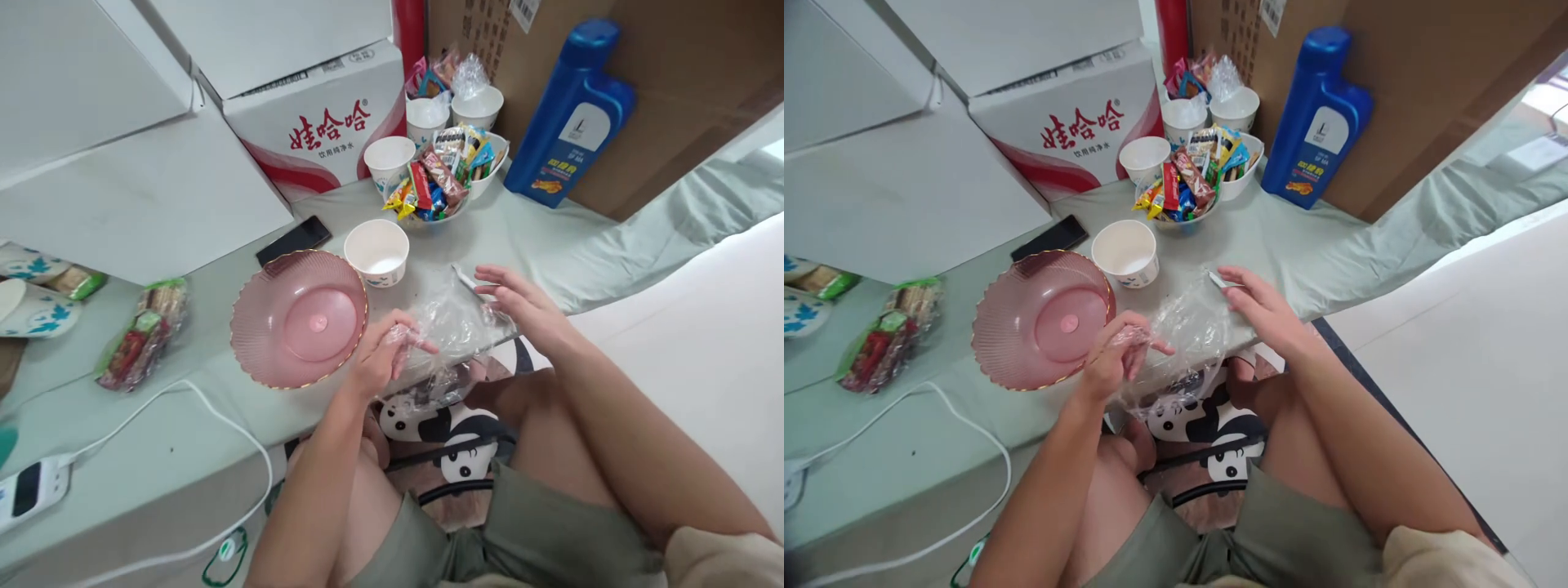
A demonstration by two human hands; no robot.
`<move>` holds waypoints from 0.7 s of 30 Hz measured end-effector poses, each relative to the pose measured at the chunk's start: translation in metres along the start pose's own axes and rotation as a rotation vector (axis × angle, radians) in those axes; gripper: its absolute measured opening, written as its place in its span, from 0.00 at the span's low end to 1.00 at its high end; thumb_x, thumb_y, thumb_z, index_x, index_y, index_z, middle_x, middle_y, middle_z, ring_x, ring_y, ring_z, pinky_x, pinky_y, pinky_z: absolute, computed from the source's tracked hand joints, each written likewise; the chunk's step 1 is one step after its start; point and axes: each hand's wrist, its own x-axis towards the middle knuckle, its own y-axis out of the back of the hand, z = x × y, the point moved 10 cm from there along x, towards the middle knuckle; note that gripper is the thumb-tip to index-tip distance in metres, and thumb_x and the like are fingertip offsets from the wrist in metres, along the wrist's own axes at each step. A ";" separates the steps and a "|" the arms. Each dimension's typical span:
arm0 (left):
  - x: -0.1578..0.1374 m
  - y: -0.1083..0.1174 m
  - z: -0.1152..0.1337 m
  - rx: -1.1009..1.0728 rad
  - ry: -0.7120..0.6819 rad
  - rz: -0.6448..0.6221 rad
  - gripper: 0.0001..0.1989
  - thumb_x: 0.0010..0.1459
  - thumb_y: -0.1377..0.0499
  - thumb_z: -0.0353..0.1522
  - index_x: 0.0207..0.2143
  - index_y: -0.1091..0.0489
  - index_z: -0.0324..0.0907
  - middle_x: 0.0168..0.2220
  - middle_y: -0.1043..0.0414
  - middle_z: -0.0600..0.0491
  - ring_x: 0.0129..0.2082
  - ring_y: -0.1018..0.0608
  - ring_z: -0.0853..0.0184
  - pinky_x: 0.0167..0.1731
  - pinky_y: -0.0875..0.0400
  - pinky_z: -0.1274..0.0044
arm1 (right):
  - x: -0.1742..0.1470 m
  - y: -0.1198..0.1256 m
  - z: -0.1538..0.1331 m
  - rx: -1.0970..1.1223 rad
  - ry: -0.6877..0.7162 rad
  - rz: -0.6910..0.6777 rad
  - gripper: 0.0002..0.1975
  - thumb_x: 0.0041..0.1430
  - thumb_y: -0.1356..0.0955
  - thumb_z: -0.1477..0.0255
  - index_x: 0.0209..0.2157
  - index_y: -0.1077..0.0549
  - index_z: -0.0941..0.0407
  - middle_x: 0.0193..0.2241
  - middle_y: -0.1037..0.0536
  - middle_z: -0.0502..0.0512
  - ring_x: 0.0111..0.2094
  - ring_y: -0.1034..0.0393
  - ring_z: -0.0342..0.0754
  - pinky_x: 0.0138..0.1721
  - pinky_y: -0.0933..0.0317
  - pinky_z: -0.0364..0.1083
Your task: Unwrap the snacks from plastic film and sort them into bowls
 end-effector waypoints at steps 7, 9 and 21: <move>-0.049 0.022 0.017 -0.078 0.028 0.135 0.23 0.46 0.35 0.52 0.23 0.37 0.44 0.19 0.22 0.52 0.05 0.46 0.78 0.09 0.59 0.82 | -0.016 -0.055 -0.010 -0.010 0.120 -0.211 0.50 0.45 0.22 0.59 0.67 0.43 0.47 0.65 0.35 0.66 0.65 0.38 0.63 0.53 0.30 0.59; -0.055 0.033 0.024 -0.101 0.016 0.222 0.23 0.47 0.37 0.53 0.24 0.38 0.44 0.16 0.25 0.55 0.05 0.48 0.79 0.09 0.58 0.82 | -0.023 -0.075 -0.017 0.006 0.189 -0.355 0.46 0.46 0.22 0.56 0.65 0.39 0.48 0.63 0.31 0.65 0.67 0.40 0.62 0.58 0.34 0.62; -0.080 0.104 0.058 0.246 -0.216 0.517 0.11 0.50 0.31 0.37 0.26 0.28 0.41 0.19 0.27 0.56 0.15 0.27 0.73 0.14 0.35 0.83 | -0.024 -0.064 -0.024 -0.023 0.108 -0.049 0.13 0.56 0.28 0.59 0.31 0.28 0.54 0.19 0.29 0.45 0.18 0.36 0.40 0.23 0.39 0.42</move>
